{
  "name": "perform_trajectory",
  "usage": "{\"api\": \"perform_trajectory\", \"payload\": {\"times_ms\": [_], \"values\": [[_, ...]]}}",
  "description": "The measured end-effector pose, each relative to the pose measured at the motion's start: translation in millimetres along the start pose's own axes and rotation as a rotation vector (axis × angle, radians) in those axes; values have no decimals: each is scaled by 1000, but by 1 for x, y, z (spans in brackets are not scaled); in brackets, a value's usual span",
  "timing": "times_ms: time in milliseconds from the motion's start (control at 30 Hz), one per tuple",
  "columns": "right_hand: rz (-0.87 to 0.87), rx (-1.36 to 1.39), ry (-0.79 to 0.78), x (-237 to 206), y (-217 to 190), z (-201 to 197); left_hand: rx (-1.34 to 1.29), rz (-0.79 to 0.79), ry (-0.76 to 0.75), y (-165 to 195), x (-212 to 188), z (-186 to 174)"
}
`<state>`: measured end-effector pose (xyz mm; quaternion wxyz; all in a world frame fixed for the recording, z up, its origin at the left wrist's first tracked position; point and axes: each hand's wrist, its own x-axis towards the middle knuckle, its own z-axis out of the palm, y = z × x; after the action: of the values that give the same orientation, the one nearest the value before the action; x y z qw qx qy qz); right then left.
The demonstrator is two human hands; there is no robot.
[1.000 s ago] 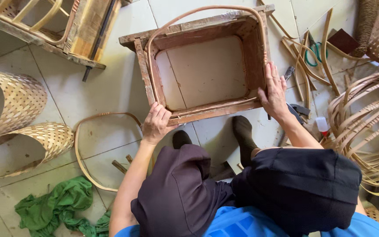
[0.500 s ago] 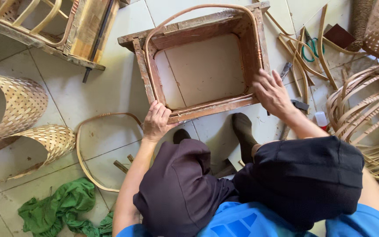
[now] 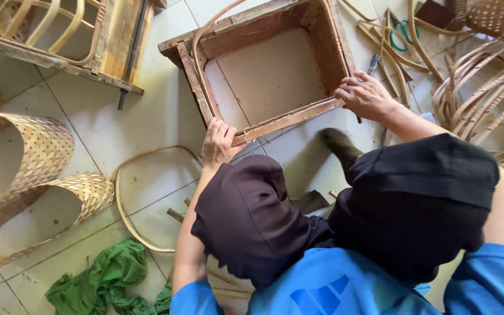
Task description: The person removes a finished woven basket from a wooden mold, then places a new bamboo frame into the mold and begins fitting flexible bamboo strips along the edges to form the basket's rim.
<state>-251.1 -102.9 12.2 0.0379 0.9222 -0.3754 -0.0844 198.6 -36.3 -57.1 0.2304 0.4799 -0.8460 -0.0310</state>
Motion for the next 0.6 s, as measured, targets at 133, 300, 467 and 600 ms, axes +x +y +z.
{"api": "perform_trajectory", "payload": {"times_ms": [133, 300, 467, 600], "values": [[47, -119, -153, 15, -12, -16, -13, -16, 14, 5, 4, -6], [-162, -316, -472, 27, -27, -29, -27, 5, 37, 21, -16, -12], [-297, -154, -588, 30, -39, -32, -14, 25, 42, 26, -37, -8], [-250, -88, -363, 22, -29, -44, 6, 16, 33, 21, -34, -5]]}}
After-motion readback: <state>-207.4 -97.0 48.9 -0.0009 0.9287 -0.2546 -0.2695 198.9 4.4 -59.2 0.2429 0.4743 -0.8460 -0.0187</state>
